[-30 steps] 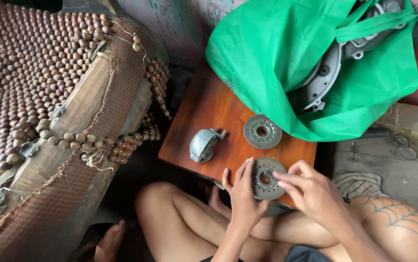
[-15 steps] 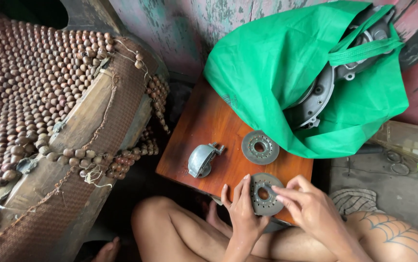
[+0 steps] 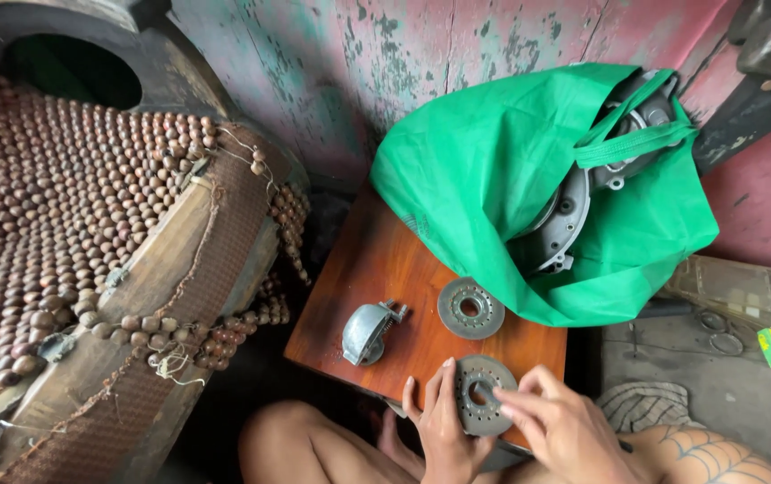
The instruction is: Cleaning debris from circular motorcycle engine components using a small metal pick
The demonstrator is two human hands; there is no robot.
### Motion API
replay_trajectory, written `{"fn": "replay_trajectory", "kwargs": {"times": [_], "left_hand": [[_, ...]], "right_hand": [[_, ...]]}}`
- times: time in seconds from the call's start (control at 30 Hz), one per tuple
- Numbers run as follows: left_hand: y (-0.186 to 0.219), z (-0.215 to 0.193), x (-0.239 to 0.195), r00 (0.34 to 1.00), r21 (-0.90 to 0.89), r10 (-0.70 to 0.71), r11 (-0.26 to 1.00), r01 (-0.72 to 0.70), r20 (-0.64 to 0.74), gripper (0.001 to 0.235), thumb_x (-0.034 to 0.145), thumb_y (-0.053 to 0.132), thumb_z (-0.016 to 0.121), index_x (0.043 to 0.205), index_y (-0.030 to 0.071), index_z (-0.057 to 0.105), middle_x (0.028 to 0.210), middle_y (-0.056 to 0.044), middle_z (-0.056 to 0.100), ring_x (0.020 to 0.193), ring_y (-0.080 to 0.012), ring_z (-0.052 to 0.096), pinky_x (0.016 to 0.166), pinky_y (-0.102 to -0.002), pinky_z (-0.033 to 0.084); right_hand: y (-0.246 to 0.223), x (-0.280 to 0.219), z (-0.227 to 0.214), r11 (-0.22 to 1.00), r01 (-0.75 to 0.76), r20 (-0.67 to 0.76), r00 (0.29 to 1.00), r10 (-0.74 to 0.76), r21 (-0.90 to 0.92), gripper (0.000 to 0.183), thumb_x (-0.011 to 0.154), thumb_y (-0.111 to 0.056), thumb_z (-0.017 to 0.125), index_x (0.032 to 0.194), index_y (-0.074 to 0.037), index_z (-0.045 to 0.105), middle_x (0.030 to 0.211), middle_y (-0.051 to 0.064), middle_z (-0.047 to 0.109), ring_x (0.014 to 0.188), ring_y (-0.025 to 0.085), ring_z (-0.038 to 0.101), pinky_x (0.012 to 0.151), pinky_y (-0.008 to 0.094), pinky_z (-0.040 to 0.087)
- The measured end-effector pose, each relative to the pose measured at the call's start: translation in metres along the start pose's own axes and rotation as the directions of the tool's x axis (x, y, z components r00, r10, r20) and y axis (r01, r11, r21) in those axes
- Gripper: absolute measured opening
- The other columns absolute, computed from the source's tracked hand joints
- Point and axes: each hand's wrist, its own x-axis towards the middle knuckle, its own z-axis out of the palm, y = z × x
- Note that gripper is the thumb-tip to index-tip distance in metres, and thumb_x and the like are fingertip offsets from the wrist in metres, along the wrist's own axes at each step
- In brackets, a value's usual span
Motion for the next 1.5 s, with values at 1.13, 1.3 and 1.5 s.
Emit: {"fn": "replay_trajectory", "kwargs": {"times": [1.13,1.3,1.5], "left_hand": [[-0.026,0.034,-0.014,0.987,0.192,0.019,0.981,0.012,-0.157,0.066,0.074,0.037,0.074,0.129,0.001,0.063,0.12,-0.008,0.076,0.114,-0.0133,0.072,0.113,-0.054,0.028],[-0.031,0.041,-0.016,0.983,0.266,0.021,0.964,0.029,-0.184,0.056,0.074,0.022,0.075,0.127,0.005,0.066,0.12,-0.002,0.077,0.111,-0.0066,0.072,0.113,-0.05,0.031],[-0.018,0.019,-0.009,0.997,0.065,0.029,0.998,-0.024,-0.066,0.091,0.067,0.05,0.075,0.135,-0.007,0.055,0.132,-0.018,0.069,0.118,-0.028,0.07,0.115,-0.06,0.02]], "right_hand": [[0.046,0.004,0.033,0.998,-0.056,0.143,0.989,0.05,0.038,0.02,0.081,-0.038,0.079,0.098,-0.033,0.088,0.088,-0.014,0.066,0.066,0.002,0.071,0.063,0.018,0.059],[0.05,0.003,0.035,0.988,0.097,0.127,0.986,-0.112,0.118,0.019,0.078,-0.035,0.083,0.096,-0.031,0.089,0.083,-0.013,0.065,0.058,0.003,0.069,0.055,0.018,0.058],[0.021,0.0,0.016,0.998,0.005,-0.004,1.0,-0.005,0.056,0.016,0.079,-0.031,0.077,0.091,-0.029,0.086,0.085,-0.012,0.067,0.061,0.007,0.073,0.057,0.024,0.059]]}}
